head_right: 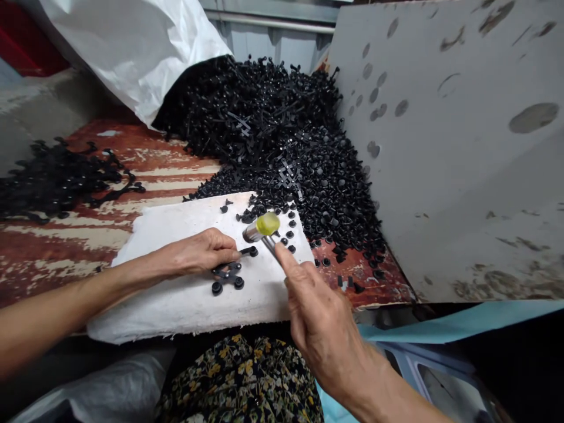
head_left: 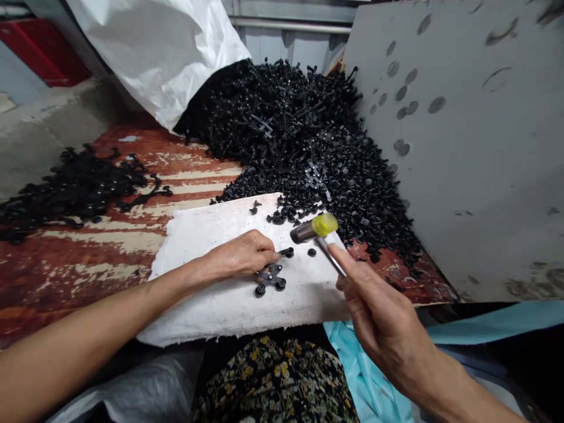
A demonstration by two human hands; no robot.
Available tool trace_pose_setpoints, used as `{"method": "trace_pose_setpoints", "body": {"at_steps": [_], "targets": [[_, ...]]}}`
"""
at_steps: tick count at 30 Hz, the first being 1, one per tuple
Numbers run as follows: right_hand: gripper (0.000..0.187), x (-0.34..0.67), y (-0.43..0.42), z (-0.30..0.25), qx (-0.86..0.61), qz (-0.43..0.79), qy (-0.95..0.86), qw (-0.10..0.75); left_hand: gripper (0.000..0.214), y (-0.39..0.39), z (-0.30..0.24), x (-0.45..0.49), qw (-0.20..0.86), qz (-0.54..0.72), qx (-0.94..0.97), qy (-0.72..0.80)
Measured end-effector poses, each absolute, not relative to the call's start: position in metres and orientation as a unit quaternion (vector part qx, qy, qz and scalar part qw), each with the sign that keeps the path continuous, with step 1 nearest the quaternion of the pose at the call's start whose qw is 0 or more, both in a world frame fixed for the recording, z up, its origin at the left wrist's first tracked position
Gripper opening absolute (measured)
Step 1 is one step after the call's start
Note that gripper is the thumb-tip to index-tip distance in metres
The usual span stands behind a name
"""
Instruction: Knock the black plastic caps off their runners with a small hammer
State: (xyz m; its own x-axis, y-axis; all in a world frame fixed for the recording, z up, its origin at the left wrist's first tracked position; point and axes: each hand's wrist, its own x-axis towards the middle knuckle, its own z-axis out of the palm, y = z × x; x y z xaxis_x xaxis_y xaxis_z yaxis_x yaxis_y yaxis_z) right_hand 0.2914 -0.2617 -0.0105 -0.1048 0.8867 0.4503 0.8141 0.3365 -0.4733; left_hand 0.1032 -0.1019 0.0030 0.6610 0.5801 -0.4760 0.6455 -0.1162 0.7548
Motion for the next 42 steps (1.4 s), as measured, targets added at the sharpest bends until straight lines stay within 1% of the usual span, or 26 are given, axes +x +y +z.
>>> {"method": "trace_pose_setpoints", "body": {"at_steps": [2,3,5,8,13,17,21,24,27,29,31,33,36,39,42], "targets": [[0.06,0.29,-0.258,-0.008,-0.587,0.066,-0.702,0.398,0.031,-0.1,0.005,0.101,0.572,-0.029,0.71,0.411],[0.053,0.289,-0.255,-0.007,-0.601,0.092,-0.679,0.413,0.033,-0.099,0.006,0.1,0.605,-0.029,0.683,0.409],[0.041,0.287,-0.25,-0.005,-0.626,0.176,-0.624,0.433,0.039,-0.097,0.011,0.097,0.673,-0.04,0.623,0.396],[0.032,0.284,-0.241,-0.006,-0.623,0.308,-0.54,0.474,0.048,-0.098,0.018,0.096,0.743,-0.06,0.557,0.367],[0.031,0.274,-0.228,-0.005,-0.572,0.44,-0.453,0.523,0.048,-0.102,0.025,0.1,0.763,-0.076,0.547,0.335],[0.037,0.269,-0.227,-0.003,-0.536,0.507,-0.442,0.51,0.046,-0.104,0.025,0.102,0.761,-0.082,0.554,0.327],[0.044,0.269,-0.231,0.0,-0.54,0.523,-0.42,0.509,0.048,-0.104,0.026,0.099,0.752,-0.094,0.56,0.335],[0.043,0.268,-0.232,0.0,-0.536,0.537,-0.411,0.506,0.048,-0.107,0.028,0.101,0.731,-0.102,0.584,0.339],[0.04,0.265,-0.232,-0.003,-0.525,0.544,-0.401,0.518,0.047,-0.111,0.031,0.105,0.683,-0.088,0.642,0.336],[0.038,0.263,-0.233,-0.006,-0.522,0.529,-0.381,0.55,0.043,-0.115,0.035,0.105,0.623,-0.022,0.697,0.354],[0.038,0.263,-0.234,-0.008,-0.525,0.507,-0.359,0.582,0.04,-0.119,0.036,0.1,0.554,0.075,0.729,0.395],[0.038,0.263,-0.237,-0.009,-0.534,0.488,-0.343,0.6,0.042,-0.124,0.034,0.091,0.523,0.137,0.719,0.436],[0.039,0.263,-0.24,-0.008,-0.542,0.464,-0.327,0.619,0.048,-0.13,0.026,0.08,0.577,0.124,0.676,0.441],[0.039,0.258,-0.243,-0.009,-0.535,0.467,-0.334,0.62,0.047,-0.136,0.021,0.084,0.631,0.11,0.652,0.405],[0.039,0.25,-0.247,-0.013,-0.522,0.491,-0.35,0.603,0.037,-0.138,0.021,0.097,0.608,0.121,0.666,0.414]]}}
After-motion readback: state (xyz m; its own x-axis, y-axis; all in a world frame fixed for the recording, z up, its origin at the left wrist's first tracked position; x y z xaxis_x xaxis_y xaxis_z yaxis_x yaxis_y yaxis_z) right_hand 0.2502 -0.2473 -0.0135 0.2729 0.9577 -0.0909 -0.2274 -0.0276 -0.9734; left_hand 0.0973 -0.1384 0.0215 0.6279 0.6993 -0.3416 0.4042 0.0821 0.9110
